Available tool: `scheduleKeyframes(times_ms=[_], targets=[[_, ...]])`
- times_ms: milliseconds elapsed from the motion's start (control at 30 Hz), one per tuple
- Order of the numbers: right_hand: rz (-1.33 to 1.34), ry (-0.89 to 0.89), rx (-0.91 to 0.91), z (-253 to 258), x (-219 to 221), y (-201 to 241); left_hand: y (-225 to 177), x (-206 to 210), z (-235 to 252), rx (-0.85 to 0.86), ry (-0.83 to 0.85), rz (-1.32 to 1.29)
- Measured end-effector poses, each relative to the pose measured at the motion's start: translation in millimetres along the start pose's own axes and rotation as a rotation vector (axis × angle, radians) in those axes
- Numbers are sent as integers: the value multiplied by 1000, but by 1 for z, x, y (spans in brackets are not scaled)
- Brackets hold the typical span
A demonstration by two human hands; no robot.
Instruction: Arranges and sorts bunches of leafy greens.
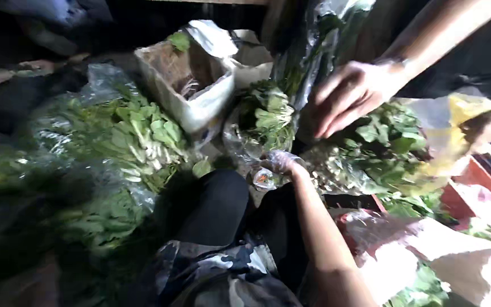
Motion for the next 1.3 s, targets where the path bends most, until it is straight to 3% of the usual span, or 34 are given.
scheduleKeyframes(times_ms=[133,200,267,400,500,567,733,800,900,1033,1167,1300], targets=[[20,16,28,-7,2,-1,-20,-13,-3,41,1,-167],[-11,30,6,2,3,-4,-16,-24,7,-33,-50,-238],[-14,30,-22,9,8,-5,18,-40,32,-158,-150,-259],[-5,61,15,10,12,2,94,-74,71,-374,-168,-313],[22,71,45,17,13,7,115,-72,83,-339,-136,-241],[1,77,36,22,14,8,94,-63,83,-237,-52,-172],[-15,84,74,21,16,8,-12,-18,79,-40,155,-79],[-2,87,79,16,15,7,-38,11,93,-82,231,-157],[24,70,87,14,14,9,-67,32,96,-197,139,-74],[50,-3,71,20,17,-4,-75,36,85,-168,54,-6],[4,65,115,20,13,8,-64,37,88,-153,2,-80],[15,65,112,21,14,13,-66,34,109,-197,109,-56]])
Point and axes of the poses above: each hand's wrist, its own z-axis towards the middle knuckle, its own x-axis out of the palm, y = z × x, the point moved 2 cm from there along z, towards the middle knuckle, and after that the axes turned 4 degrees about z, right-handed, at the moved point
